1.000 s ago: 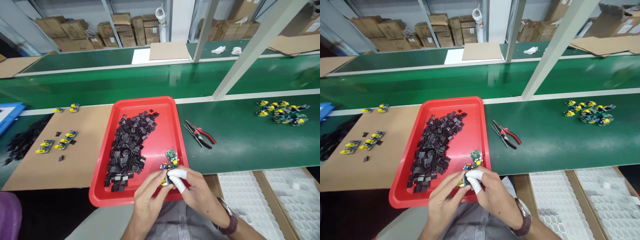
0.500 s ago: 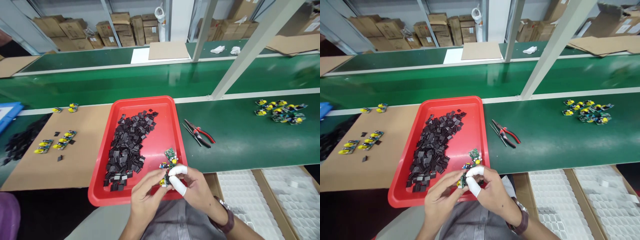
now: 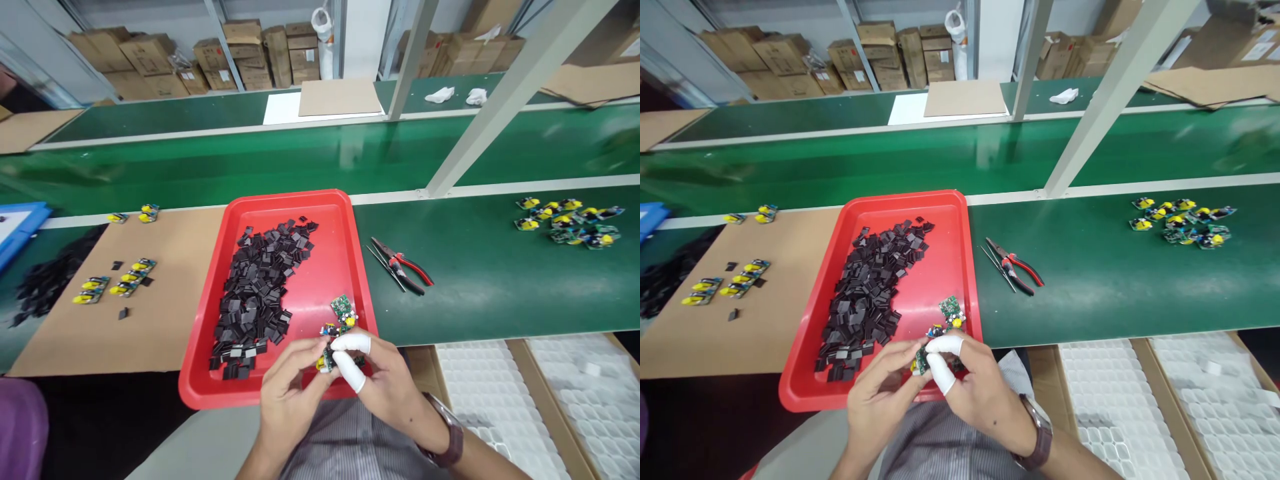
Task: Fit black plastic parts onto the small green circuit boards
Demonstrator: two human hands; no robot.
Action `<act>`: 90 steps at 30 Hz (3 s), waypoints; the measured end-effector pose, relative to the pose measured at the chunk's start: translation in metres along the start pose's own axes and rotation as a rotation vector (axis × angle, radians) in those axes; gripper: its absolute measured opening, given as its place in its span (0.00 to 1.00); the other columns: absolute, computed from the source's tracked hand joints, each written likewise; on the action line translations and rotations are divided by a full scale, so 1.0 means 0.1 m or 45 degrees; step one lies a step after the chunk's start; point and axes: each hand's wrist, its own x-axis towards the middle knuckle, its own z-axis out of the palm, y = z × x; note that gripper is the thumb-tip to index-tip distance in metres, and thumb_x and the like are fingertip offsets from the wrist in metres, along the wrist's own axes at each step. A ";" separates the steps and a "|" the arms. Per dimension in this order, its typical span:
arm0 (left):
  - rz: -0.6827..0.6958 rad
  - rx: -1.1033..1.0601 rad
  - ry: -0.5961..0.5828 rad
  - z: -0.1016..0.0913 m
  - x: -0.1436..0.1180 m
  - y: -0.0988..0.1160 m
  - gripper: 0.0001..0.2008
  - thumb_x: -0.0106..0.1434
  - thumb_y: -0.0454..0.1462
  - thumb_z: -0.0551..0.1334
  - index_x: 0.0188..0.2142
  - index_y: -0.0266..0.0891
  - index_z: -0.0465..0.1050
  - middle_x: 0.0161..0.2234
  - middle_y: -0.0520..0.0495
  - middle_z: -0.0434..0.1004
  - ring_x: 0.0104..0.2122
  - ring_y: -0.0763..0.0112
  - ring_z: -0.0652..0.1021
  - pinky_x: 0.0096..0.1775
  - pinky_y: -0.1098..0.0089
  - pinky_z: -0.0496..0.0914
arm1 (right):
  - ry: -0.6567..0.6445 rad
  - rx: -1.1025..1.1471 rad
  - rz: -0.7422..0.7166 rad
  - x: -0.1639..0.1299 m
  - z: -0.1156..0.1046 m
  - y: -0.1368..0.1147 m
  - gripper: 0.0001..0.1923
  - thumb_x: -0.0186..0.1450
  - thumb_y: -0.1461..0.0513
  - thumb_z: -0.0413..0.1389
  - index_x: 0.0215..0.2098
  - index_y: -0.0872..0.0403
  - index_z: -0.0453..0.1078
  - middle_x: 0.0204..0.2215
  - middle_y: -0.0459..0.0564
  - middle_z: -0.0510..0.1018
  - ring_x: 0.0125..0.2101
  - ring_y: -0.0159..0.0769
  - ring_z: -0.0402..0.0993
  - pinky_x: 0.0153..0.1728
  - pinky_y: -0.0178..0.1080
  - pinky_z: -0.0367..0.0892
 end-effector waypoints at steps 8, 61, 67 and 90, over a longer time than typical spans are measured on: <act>-0.110 -0.100 -0.040 0.00 0.01 0.03 0.21 0.60 0.27 0.71 0.50 0.50 0.82 0.48 0.46 0.82 0.46 0.63 0.85 0.45 0.67 0.83 | -0.069 0.215 0.191 -0.01 -0.07 0.05 0.10 0.69 0.65 0.59 0.48 0.49 0.77 0.37 0.46 0.80 0.35 0.33 0.79 0.40 0.35 0.76; -0.025 0.007 0.185 0.03 -0.07 -0.02 0.20 0.59 0.27 0.71 0.49 0.46 0.82 0.41 0.47 0.82 0.37 0.67 0.84 0.38 0.71 0.82 | -0.059 -0.384 -0.360 -0.16 0.08 -0.03 0.31 0.69 0.73 0.58 0.67 0.46 0.65 0.54 0.56 0.76 0.56 0.47 0.73 0.56 0.53 0.74; -0.019 0.054 0.194 0.02 -0.11 -0.07 0.20 0.61 0.27 0.69 0.51 0.47 0.81 0.43 0.47 0.82 0.39 0.66 0.84 0.40 0.69 0.82 | -0.072 -0.382 -0.336 -0.16 0.10 -0.02 0.31 0.69 0.72 0.58 0.67 0.45 0.64 0.55 0.56 0.76 0.56 0.46 0.74 0.57 0.53 0.74; 0.183 0.245 0.193 0.07 -0.12 -0.08 0.20 0.60 0.25 0.69 0.50 0.43 0.78 0.42 0.48 0.81 0.39 0.67 0.84 0.41 0.69 0.81 | -0.077 -0.259 -0.328 -0.14 0.05 0.12 0.28 0.71 0.71 0.57 0.65 0.43 0.69 0.55 0.56 0.78 0.54 0.47 0.76 0.54 0.54 0.75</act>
